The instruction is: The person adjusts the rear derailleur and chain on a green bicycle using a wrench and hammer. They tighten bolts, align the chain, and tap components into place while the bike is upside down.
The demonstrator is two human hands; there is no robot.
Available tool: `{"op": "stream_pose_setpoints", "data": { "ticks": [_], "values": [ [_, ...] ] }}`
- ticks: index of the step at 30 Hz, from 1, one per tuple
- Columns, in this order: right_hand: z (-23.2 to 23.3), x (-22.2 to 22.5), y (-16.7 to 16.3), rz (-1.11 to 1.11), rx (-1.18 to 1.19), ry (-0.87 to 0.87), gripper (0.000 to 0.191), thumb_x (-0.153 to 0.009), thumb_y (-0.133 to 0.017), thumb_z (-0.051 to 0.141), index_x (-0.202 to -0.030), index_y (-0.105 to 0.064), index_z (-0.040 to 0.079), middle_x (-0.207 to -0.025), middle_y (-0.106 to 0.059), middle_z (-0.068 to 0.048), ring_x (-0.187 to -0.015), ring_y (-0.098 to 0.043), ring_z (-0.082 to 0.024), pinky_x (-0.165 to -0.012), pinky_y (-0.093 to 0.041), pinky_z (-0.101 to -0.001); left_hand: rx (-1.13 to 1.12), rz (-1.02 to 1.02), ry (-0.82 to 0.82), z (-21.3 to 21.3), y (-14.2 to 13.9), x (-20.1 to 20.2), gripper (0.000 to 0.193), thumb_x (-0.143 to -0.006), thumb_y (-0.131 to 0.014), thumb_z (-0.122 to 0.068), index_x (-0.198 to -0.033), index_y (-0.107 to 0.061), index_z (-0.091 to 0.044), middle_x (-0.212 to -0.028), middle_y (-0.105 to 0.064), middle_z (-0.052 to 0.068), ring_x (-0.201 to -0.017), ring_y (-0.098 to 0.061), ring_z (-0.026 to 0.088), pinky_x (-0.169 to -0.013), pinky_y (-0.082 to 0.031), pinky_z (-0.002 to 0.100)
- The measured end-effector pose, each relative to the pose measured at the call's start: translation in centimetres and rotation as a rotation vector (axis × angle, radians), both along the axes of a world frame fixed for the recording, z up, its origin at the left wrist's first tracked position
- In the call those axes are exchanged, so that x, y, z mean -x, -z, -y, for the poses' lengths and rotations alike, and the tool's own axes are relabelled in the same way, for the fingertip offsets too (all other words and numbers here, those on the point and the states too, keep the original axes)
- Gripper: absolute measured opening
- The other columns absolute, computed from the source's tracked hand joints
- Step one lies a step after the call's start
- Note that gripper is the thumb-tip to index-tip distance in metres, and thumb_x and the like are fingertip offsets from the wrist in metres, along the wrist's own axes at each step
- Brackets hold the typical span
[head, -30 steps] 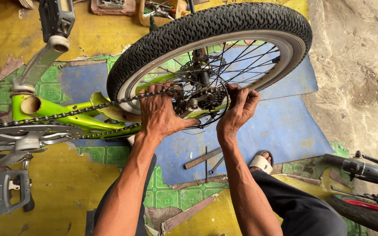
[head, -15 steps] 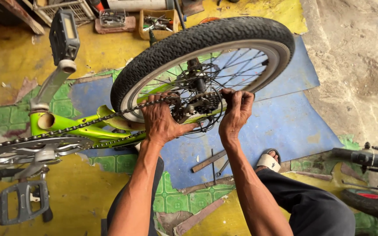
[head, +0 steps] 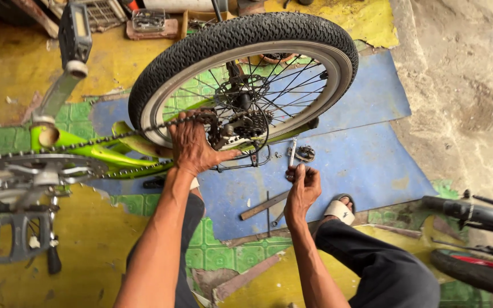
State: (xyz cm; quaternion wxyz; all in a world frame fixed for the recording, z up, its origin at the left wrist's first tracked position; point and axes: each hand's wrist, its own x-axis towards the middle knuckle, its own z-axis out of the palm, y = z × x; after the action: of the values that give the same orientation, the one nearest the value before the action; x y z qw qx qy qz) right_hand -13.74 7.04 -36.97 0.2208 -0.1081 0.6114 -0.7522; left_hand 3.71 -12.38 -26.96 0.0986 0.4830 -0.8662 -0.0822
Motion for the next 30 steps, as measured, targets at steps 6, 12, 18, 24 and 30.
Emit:
{"op": "stream_pose_setpoints", "data": {
  "ticks": [6, 12, 18, 24, 30],
  "values": [
    [-3.8, 1.4, 0.3, 0.016, 0.0, -0.084, 0.022, -0.102, -0.067, 0.02, -0.102, -0.061, -0.001, -0.089, -0.072, -0.011, -0.076, -0.066, -0.013, -0.07, -0.054, -0.0265, -0.095, 0.069, -0.037, -0.3, -0.7, 0.4, 0.143, -0.049, -0.072, -0.096, -0.145, -0.041, 0.005, -0.157, -0.033, 0.028, -0.148, -0.023, 0.043, -0.118, -0.012, 0.059],
    [-4.2, 1.8, -1.3, -0.008, -0.017, -0.068, 0.021, -0.101, -0.068, 0.02, -0.101, -0.063, -0.001, -0.087, -0.072, -0.01, -0.071, -0.065, -0.012, -0.067, -0.054, -0.0265, -0.131, 0.052, -0.03, -0.7, -2.5, 0.5, 0.141, -0.049, -0.066, -0.094, -0.15, -0.041, 0.001, -0.159, -0.033, 0.025, -0.15, -0.024, 0.04, -0.122, -0.012, 0.057],
    [-2.6, -0.6, -1.3, -0.007, 0.034, -0.097, 0.02, -0.101, -0.069, 0.017, -0.098, -0.062, -0.002, -0.085, -0.071, -0.01, -0.071, -0.065, -0.013, -0.068, -0.055, -0.0268, -0.174, 0.117, -0.035, -0.3, -2.6, 0.5, 0.145, -0.053, -0.064, -0.099, -0.148, -0.039, 0.006, -0.162, -0.024, 0.028, -0.153, -0.017, 0.041, -0.122, -0.005, 0.059],
    [-1.1, -3.1, -0.6, -0.017, -0.014, -0.136, 0.02, -0.101, -0.068, 0.017, -0.097, -0.062, -0.002, -0.084, -0.071, -0.01, -0.069, -0.065, -0.013, -0.068, -0.055, -0.0275, -0.182, -0.014, -0.024, 0.1, -0.9, -0.3, 0.145, -0.051, -0.069, -0.095, -0.154, -0.033, 0.0, -0.163, -0.021, 0.029, -0.152, -0.014, 0.043, -0.121, -0.003, 0.06],
    [0.1, -4.2, 0.1, -0.03, -0.025, -0.174, 0.02, -0.1, -0.069, 0.017, -0.1, -0.064, -0.002, -0.085, -0.072, -0.01, -0.071, -0.065, -0.013, -0.069, -0.057, -0.0288, -0.189, -0.011, -0.023, 0.6, 0.4, -0.4, 0.145, -0.049, -0.072, -0.094, -0.156, -0.031, -0.004, -0.162, -0.022, 0.027, -0.152, -0.015, 0.044, -0.121, -0.004, 0.06]
  ]
}}
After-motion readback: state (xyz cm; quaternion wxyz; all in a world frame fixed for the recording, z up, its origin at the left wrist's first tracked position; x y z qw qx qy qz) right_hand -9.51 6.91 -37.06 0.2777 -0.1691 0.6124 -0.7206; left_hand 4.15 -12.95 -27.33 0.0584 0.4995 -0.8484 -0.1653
